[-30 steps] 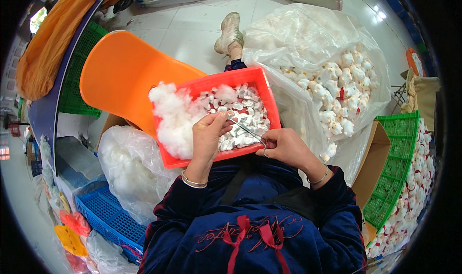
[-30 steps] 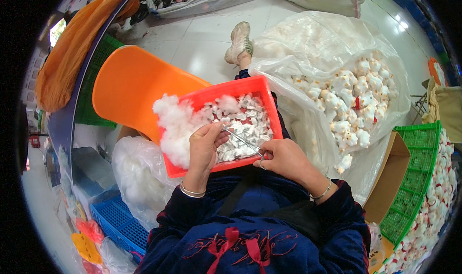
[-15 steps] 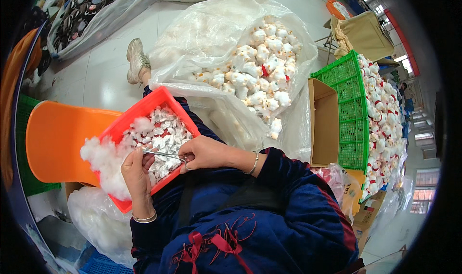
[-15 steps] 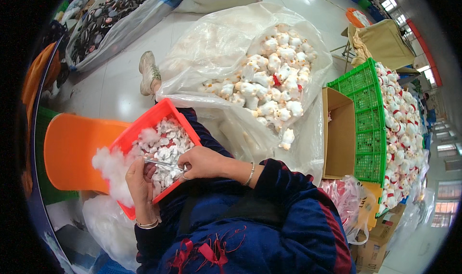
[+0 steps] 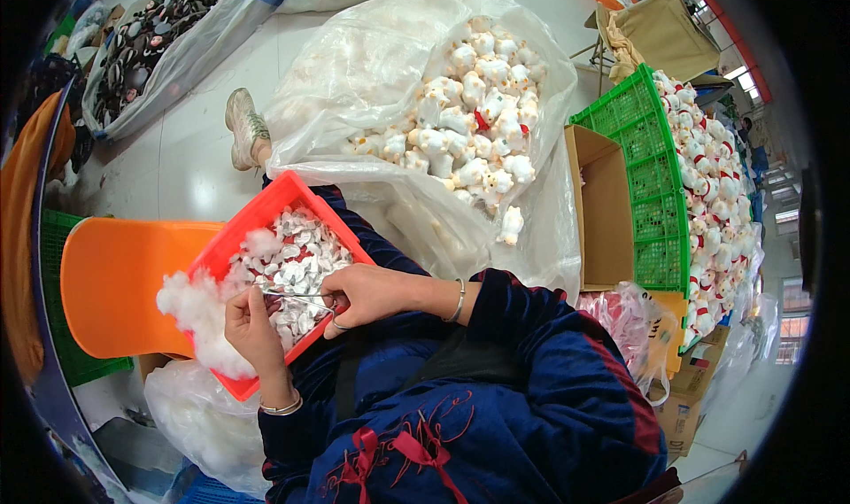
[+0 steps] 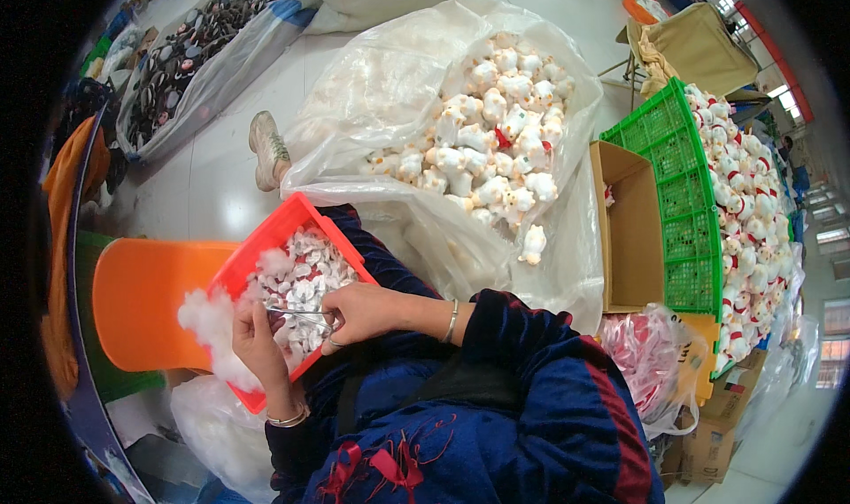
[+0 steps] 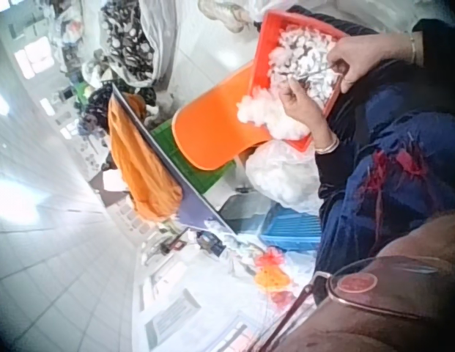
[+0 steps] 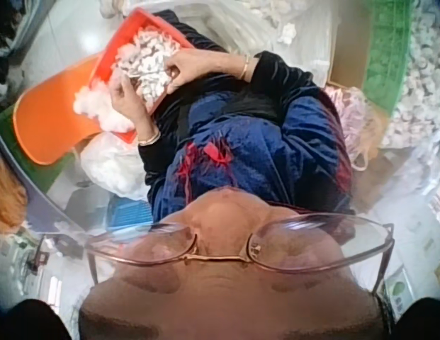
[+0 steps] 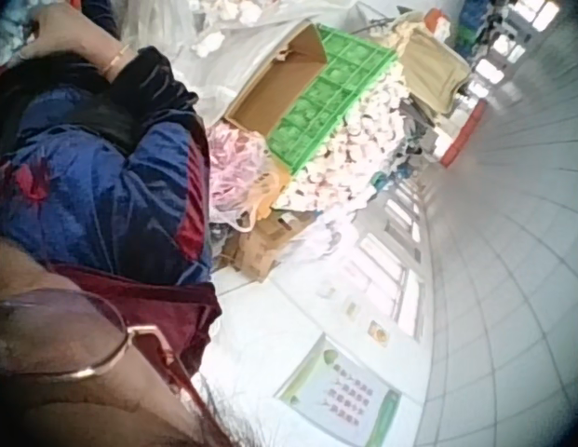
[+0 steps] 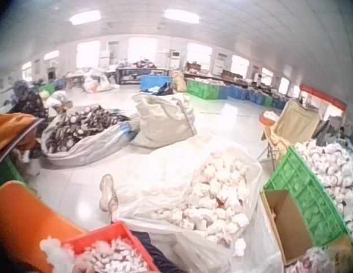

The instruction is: The person sits on a chair and uses scissors to trim white cotton pieces in a red tray on their lap. They repeatedly pick up cotton, cut it, and place the trimmed pieces back into the tray.

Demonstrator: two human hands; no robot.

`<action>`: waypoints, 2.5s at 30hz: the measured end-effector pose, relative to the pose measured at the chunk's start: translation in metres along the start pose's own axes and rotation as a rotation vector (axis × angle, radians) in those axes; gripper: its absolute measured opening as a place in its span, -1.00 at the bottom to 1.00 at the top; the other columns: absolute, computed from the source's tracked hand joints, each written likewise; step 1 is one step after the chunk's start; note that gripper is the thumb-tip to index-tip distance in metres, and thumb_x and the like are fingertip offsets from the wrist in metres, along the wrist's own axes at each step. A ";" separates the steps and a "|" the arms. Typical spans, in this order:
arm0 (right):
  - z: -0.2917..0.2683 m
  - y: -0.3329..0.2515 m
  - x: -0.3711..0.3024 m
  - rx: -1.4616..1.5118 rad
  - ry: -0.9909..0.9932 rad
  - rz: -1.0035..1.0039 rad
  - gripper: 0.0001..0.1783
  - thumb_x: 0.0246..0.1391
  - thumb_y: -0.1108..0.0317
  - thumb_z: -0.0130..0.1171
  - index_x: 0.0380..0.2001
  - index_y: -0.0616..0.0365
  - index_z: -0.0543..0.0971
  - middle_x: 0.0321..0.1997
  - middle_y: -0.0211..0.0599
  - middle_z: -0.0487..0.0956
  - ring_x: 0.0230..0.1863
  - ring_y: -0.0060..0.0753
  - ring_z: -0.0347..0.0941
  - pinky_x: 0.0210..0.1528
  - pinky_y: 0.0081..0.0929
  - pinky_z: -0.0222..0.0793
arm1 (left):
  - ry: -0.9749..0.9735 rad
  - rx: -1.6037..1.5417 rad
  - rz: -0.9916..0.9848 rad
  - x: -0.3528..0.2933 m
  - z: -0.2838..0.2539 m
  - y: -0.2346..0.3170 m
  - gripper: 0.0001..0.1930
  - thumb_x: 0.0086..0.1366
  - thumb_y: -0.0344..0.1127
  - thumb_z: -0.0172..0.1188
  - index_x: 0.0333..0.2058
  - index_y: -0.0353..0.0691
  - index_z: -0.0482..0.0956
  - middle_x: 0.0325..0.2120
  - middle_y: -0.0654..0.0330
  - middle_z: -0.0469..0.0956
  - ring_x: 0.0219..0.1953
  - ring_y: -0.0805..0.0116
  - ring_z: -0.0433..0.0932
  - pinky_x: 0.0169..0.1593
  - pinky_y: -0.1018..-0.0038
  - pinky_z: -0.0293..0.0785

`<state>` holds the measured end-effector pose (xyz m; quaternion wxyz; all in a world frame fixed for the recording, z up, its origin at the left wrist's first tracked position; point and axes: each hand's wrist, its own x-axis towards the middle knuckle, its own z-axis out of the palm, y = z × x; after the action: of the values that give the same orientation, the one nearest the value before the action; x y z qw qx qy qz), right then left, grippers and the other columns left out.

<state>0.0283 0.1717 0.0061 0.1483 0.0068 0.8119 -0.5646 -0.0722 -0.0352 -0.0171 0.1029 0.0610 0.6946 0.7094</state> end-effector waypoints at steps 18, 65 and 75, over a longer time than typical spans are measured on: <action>-0.016 -0.003 0.000 -0.138 -0.126 -0.087 -0.60 -0.10 0.09 0.47 -0.38 0.21 0.63 -0.52 -0.20 0.57 -0.42 -0.16 0.54 -0.35 -0.26 0.38 | -0.594 -0.049 -0.548 0.022 -0.030 0.024 -0.91 0.35 -0.41 0.23 -0.25 -0.32 0.60 -0.53 0.20 0.60 -0.59 0.52 0.49 -0.46 0.62 0.44; -0.031 0.018 -0.039 0.102 -0.213 0.000 -0.61 -0.17 0.13 0.55 -0.48 0.28 0.71 -0.53 -0.16 0.65 -0.44 -0.39 0.53 -0.34 -0.35 0.38 | -1.019 0.556 -0.032 0.048 -0.022 0.033 -0.83 0.17 -0.63 0.21 -0.25 -0.39 0.65 -0.48 0.22 0.63 -0.42 0.54 0.59 -0.33 0.61 0.49; -0.033 0.007 -0.038 0.209 -0.257 0.042 -0.61 -0.15 0.12 0.55 -0.46 0.26 0.72 -0.54 -0.26 0.65 -0.45 -0.44 0.51 -0.34 -0.36 0.37 | -1.018 0.456 0.178 0.045 -0.026 0.037 -0.80 0.15 -0.69 0.15 -0.28 -0.35 0.66 -0.55 0.19 0.58 -0.50 0.49 0.55 -0.41 0.58 0.44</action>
<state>0.0587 0.2101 0.0196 0.2613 -0.0333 0.7227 -0.6389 -0.1237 -0.0504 0.0163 0.3489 0.4747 0.6850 0.4285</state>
